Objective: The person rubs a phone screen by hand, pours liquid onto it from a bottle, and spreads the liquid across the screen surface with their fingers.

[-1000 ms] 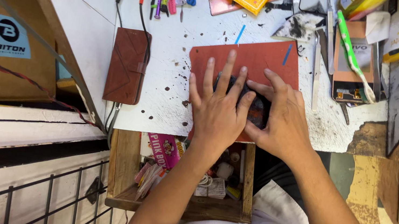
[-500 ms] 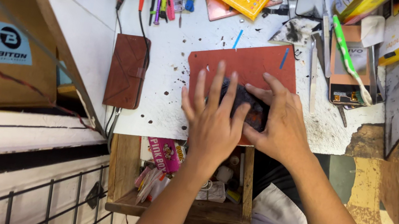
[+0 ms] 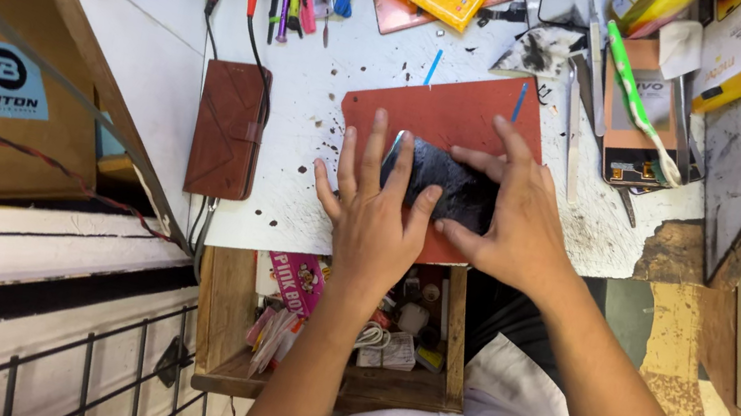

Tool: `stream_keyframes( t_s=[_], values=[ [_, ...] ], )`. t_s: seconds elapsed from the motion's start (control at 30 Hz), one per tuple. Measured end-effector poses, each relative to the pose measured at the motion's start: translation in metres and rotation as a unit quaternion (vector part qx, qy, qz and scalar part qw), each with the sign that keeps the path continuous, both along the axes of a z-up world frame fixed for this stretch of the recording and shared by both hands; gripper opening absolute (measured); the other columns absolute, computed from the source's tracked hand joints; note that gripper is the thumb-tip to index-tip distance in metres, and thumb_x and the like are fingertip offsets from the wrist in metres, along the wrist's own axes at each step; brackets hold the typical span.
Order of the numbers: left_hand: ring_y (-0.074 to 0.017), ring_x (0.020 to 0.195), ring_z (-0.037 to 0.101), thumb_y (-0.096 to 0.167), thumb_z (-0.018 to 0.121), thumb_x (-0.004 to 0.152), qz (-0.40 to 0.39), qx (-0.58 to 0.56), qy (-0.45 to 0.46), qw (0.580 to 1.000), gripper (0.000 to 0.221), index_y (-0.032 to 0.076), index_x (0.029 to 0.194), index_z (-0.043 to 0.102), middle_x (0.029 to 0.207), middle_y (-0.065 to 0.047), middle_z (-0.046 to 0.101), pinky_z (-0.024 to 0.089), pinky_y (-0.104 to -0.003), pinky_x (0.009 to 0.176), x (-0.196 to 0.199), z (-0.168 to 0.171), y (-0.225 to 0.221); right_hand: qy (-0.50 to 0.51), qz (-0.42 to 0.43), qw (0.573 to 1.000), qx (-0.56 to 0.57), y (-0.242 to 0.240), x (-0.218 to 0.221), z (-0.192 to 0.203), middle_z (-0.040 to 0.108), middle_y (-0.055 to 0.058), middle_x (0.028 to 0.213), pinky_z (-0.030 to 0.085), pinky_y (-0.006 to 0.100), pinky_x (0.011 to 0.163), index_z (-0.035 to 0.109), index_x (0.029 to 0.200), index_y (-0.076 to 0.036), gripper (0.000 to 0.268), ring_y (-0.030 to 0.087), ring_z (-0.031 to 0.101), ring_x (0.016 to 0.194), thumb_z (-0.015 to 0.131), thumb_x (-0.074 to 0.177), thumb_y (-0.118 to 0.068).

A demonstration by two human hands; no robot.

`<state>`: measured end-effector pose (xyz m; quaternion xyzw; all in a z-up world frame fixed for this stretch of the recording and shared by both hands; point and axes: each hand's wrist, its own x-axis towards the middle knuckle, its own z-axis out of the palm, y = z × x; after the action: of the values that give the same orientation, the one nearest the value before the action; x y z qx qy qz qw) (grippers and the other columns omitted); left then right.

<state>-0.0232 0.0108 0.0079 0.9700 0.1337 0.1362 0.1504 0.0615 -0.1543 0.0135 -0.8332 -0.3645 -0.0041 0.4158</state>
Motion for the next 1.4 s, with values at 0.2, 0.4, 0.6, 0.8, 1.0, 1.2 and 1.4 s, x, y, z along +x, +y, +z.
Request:
stream_keyframes(
  t_s=[0.2, 0.4, 0.6, 0.8, 1.0, 1.2, 1.4],
  values=[
    [-0.0353, 0.157, 0.013, 0.04, 0.067, 0.097, -0.069, -0.017, -0.033, 0.997, 0.054, 0.02, 0.147, 0.062, 0.169, -0.005, 0.024, 0.001, -0.068, 0.123, 0.001, 0.007, -0.001, 0.022, 0.011, 1.0, -0.009, 0.004, 0.002, 0.011, 0.067, 0.013, 0.131, 0.036, 0.047, 0.105, 0.016, 0.155, 0.0, 0.12, 0.035, 0.061, 0.119, 0.089, 0.062, -0.024],
    [-0.0364, 0.155, 0.013, 0.04, 0.075, 0.087, -0.06, -0.045, 0.039, 0.996, 0.052, 0.022, 0.135, 0.066, 0.167, -0.006, 0.021, 0.0, -0.07, 0.12, 0.011, 0.015, 0.004, 0.001, 0.041, 0.998, -0.036, 0.0, 0.007, 0.014, 0.068, 0.012, 0.128, 0.036, 0.048, 0.107, 0.015, 0.157, -0.002, 0.13, 0.037, 0.061, 0.122, 0.094, 0.058, -0.033],
    [-0.0362, 0.154, 0.013, 0.037, 0.078, 0.083, -0.039, -0.063, 0.026, 0.997, 0.055, 0.02, 0.134, 0.069, 0.167, -0.007, 0.02, -0.002, -0.07, 0.119, 0.01, 0.016, 0.0, 0.08, 0.105, 0.991, 0.015, -0.007, 0.027, 0.015, 0.057, 0.021, 0.136, 0.05, 0.045, 0.102, 0.013, 0.158, -0.001, 0.137, 0.035, 0.062, 0.116, 0.096, 0.058, -0.042],
    [-0.0374, 0.154, 0.011, 0.04, 0.08, 0.08, -0.005, -0.05, 0.038, 0.998, 0.056, 0.02, 0.131, 0.069, 0.165, -0.007, 0.019, -0.003, -0.071, 0.119, 0.007, 0.02, -0.004, 0.063, -0.016, 0.997, -0.046, -0.022, 0.009, 0.022, 0.065, 0.011, 0.127, 0.051, 0.042, 0.101, 0.054, 0.144, -0.007, 0.085, 0.033, 0.063, 0.115, 0.089, 0.073, -0.038],
    [-0.0365, 0.155, 0.012, 0.051, 0.074, 0.088, -0.018, -0.002, -0.035, 0.999, 0.065, 0.011, 0.138, 0.067, 0.169, -0.008, 0.021, -0.001, -0.07, 0.121, -0.002, 0.005, -0.009, -0.056, -0.051, 0.992, -0.1, -0.01, -0.013, 0.019, 0.059, 0.011, 0.122, 0.037, 0.044, 0.098, 0.069, 0.127, -0.007, 0.075, 0.034, 0.049, 0.113, 0.087, 0.063, -0.043],
    [-0.0368, 0.156, 0.013, 0.055, 0.066, 0.093, -0.063, -0.026, -0.027, 0.997, 0.051, 0.021, 0.131, 0.07, 0.167, -0.008, 0.027, 0.001, -0.069, 0.123, -0.029, 0.002, -0.007, -0.06, -0.056, 0.992, -0.095, -0.011, -0.011, 0.01, 0.06, 0.009, 0.12, 0.037, 0.045, 0.097, 0.07, 0.126, -0.011, 0.071, 0.033, 0.049, 0.112, 0.085, 0.063, -0.041],
    [-0.0341, 0.157, 0.017, 0.051, 0.06, 0.101, -0.065, 0.033, -0.014, 0.997, 0.05, 0.021, 0.139, 0.069, 0.168, -0.002, 0.03, 0.003, -0.066, 0.125, -0.01, 0.0, -0.021, -0.068, -0.056, 0.992, -0.093, -0.011, -0.01, 0.003, 0.06, 0.009, 0.122, 0.036, 0.045, 0.098, 0.07, 0.126, -0.011, 0.065, 0.033, 0.05, 0.117, 0.083, 0.068, -0.037]
  ],
)
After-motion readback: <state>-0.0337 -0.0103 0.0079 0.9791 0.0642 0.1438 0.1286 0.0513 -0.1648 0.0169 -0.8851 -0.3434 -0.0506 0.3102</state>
